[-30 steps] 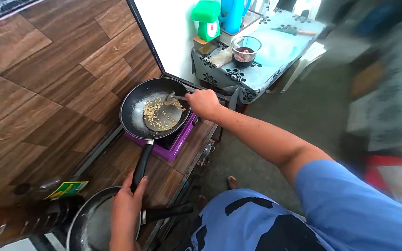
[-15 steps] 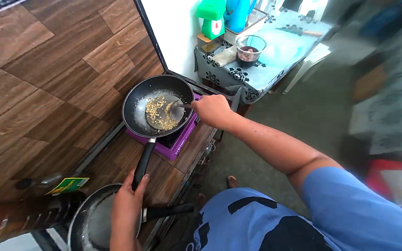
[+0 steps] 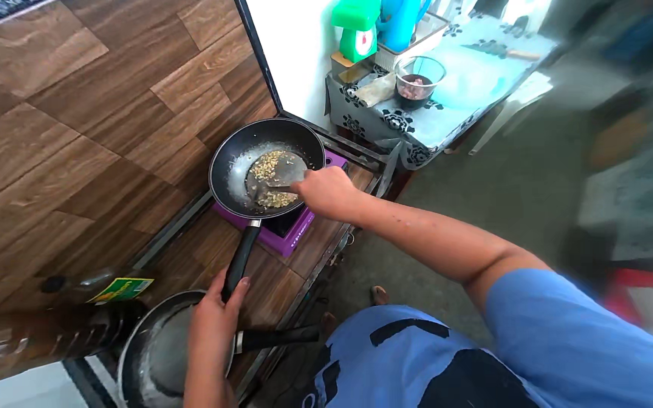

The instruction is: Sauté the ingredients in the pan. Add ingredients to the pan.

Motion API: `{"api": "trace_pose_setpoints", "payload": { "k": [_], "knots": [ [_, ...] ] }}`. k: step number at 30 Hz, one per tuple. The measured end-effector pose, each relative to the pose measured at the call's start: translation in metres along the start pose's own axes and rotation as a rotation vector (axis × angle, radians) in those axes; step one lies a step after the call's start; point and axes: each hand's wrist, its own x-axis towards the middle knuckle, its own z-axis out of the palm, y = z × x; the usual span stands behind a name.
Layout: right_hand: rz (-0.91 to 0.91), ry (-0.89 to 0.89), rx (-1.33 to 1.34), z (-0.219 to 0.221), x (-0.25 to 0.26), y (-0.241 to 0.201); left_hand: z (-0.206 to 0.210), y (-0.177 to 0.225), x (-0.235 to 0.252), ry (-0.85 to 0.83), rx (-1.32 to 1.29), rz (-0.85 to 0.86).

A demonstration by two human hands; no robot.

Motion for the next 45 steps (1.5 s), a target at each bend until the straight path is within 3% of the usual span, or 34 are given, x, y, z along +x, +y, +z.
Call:
{"api": "trace_pose_setpoints", "payload": {
  "k": [9,15,21,23,29,38,41,45],
  "knots": [
    [0.086,-0.042,-0.092,-0.053,-0.061,0.035,0.001,0.000,0.000,0.006,-0.008,-0.010],
    [0.155,0.047,-0.001,-0.025,-0.006,0.022,0.001,0.002,-0.001,0.003,0.000,-0.008],
    [0.007,0.114,-0.017,-0.009,0.054,0.019,0.000,0.004,-0.002,-0.001,0.014,-0.014],
    [0.044,0.116,-0.028,-0.002,0.057,0.029,0.000,0.004,-0.001,-0.002,0.010,-0.016],
    [0.299,0.040,-0.002,-0.007,0.001,0.042,0.000,0.004,-0.001,-0.003,0.013,-0.019],
    [0.166,-0.008,-0.136,-0.048,-0.074,0.032,0.001,0.004,-0.002,0.004,0.001,-0.022],
    [0.195,-0.030,-0.096,-0.033,-0.050,0.028,0.000,0.007,-0.004,0.009,0.006,-0.031],
    [0.243,0.076,0.003,-0.017,0.003,0.026,0.000,0.007,-0.003,0.000,0.007,-0.042]
  ]
}}
